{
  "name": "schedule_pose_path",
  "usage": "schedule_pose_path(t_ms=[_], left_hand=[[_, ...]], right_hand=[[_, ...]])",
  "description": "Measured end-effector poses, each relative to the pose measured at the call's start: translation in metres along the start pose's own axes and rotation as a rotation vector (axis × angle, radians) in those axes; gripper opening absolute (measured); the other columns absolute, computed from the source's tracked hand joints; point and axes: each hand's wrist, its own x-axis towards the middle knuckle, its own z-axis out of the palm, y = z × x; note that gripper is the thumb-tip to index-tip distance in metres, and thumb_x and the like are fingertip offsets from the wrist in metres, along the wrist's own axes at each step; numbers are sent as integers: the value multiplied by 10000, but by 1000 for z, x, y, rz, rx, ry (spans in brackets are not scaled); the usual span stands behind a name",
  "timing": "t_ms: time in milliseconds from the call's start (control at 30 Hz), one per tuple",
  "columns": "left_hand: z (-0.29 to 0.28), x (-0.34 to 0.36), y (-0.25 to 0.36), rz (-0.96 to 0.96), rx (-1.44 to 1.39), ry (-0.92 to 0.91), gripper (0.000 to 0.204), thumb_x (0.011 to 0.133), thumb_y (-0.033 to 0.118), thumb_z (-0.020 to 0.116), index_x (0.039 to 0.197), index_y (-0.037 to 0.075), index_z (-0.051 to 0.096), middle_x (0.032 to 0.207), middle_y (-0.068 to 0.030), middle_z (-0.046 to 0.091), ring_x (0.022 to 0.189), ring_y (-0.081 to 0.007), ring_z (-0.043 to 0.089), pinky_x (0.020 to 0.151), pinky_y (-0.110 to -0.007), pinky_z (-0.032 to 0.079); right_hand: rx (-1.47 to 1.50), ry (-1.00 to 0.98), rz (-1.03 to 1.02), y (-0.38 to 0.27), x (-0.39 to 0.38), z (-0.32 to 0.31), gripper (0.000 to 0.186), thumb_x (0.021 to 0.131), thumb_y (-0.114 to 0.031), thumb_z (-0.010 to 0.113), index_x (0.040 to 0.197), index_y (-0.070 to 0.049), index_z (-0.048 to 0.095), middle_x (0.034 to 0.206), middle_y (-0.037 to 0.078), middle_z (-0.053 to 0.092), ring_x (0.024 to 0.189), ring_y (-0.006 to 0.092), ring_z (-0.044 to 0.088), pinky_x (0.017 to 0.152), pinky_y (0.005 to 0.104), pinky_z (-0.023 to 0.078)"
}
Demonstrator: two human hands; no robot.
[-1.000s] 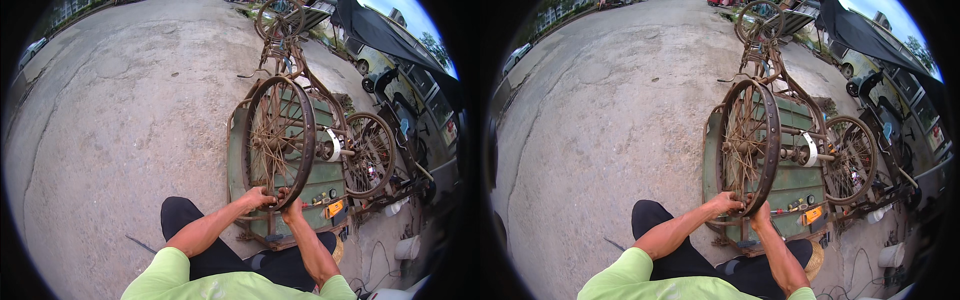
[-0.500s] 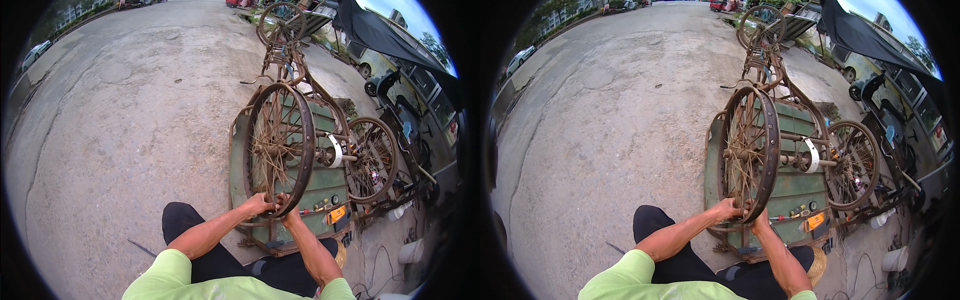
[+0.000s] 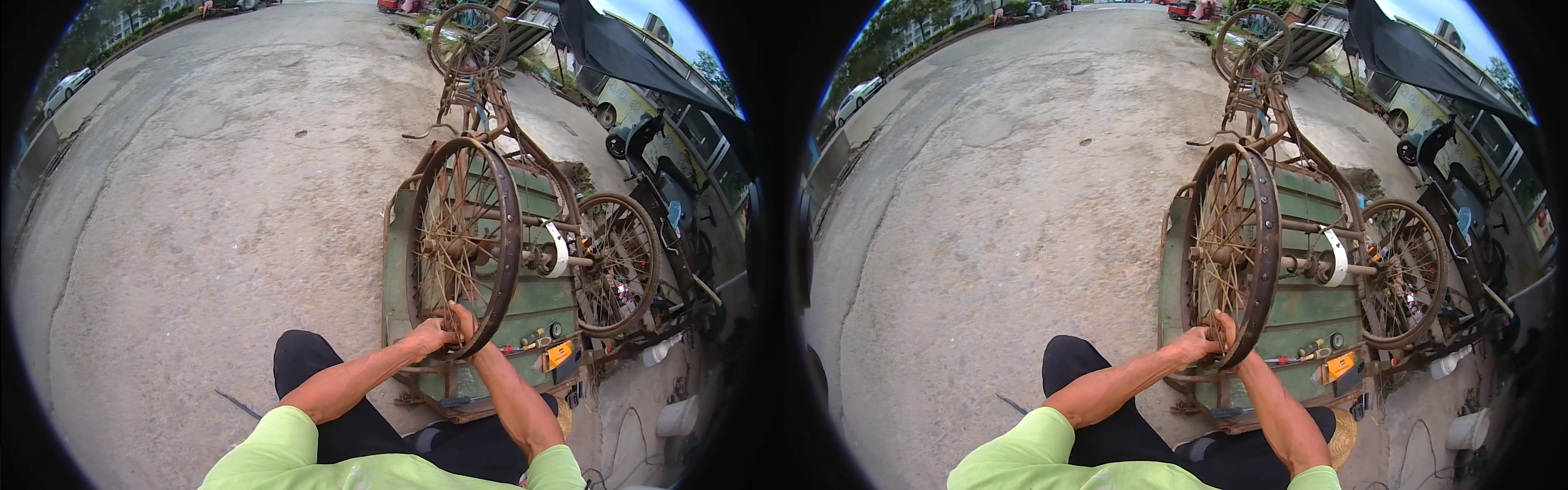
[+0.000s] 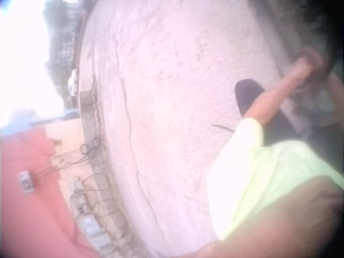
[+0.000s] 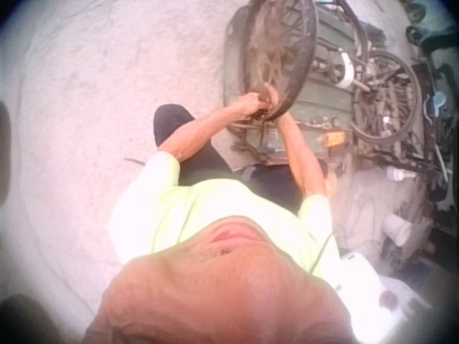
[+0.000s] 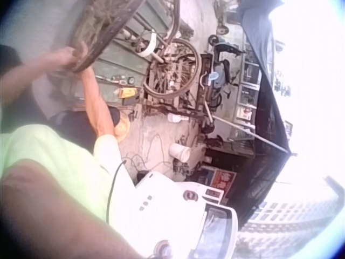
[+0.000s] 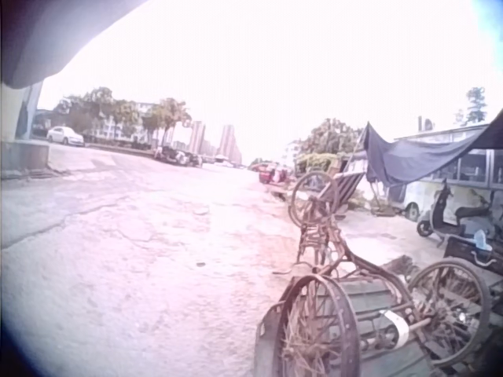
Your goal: The person sits on the ground and works on a bicycle wheel, repeatedly pressing the tire onto the rim and rotating the wheel to check alignment. The person uses both hands to manipulate the tire and rim throughout the clip.
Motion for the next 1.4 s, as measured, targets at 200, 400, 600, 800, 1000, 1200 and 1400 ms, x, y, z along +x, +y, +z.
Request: schedule_pose_path(t_ms=[200, 400, 600, 800, 1000, 1200, 1400], left_hand=[[0, 2, -4, -16, 154, 66, 252, 887, 221, 793, 1026, 18, 738, 948, -21, 730, 797, -155, 635, 691, -333, 494], [-4, -31, 13, 152, 695, 289, 420, 913, 305, 746, 1175, -20, 694, 1063, -199, 762, 997, -324, 726, 891, -428, 550], [-10, -36, 2, 194, 868, 115, 380, 948, 343, 705, 1057, -21, 720, 891, -189, 755, 847, -349, 730, 785, -472, 548], [1, -52, 33, 34, 445, 49, 393, 976, 348, 692, 941, -44, 687, 747, -110, 642, 722, -227, 625, 675, -413, 490], [18, -51, 31, 5, 388, 166, 397, 969, 344, 701, 908, -47, 668, 781, -121, 656, 749, -221, 632, 683, -414, 479], [-6, -49, 35, 62, 505, -41, 362, 966, 303, 685, 939, -57, 658, 798, -172, 678, 774, -255, 666, 706, -429, 502], [0, -39, 31, 290, 682, 31, 354, 952, 299, 671, 997, -52, 668, 894, -251, 705, 866, -414, 690, 765, -484, 521]], right_hand=[[23, 12, -87, 9, 1, -1, 724, 992, -592, 515, 1347, 37, 565, 1045, 119, 710, 916, 212, 694, 784, 372, 582], [-11, -25, -125, 8, -8, -4, 695, 1025, -565, 500, 1377, 32, 541, 1072, 137, 716, 886, 214, 701, 768, 385, 594], [-180, 76, -153, 11, -1, 2, 742, 1028, -596, 495, 1403, 43, 506, 1151, 177, 691, 912, 248, 695, 758, 401, 593], [-231, 102, -192, 8, -3, 0, 711, 1048, -605, 456, 1323, 40, 572, 1095, 159, 697, 917, 242, 676, 773, 402, 565], [-313, 183, -343, 23, 20, -20, 739, 1051, -653, 390, 1144, 27, 664, 1012, 144, 702, 897, 244, 667, 802, 407, 541], [-138, 123, -284, 31, 26, -26, 730, 1048, -669, 370, 1037, -9, 682, 871, 91, 691, 760, 217, 644, 729, 369, 532], [-62, 187, -351, 30, 25, -16, 668, 1042, -654, 426, 967, -34, 663, 803, 69, 652, 696, 180, 612, 663, 334, 510]])
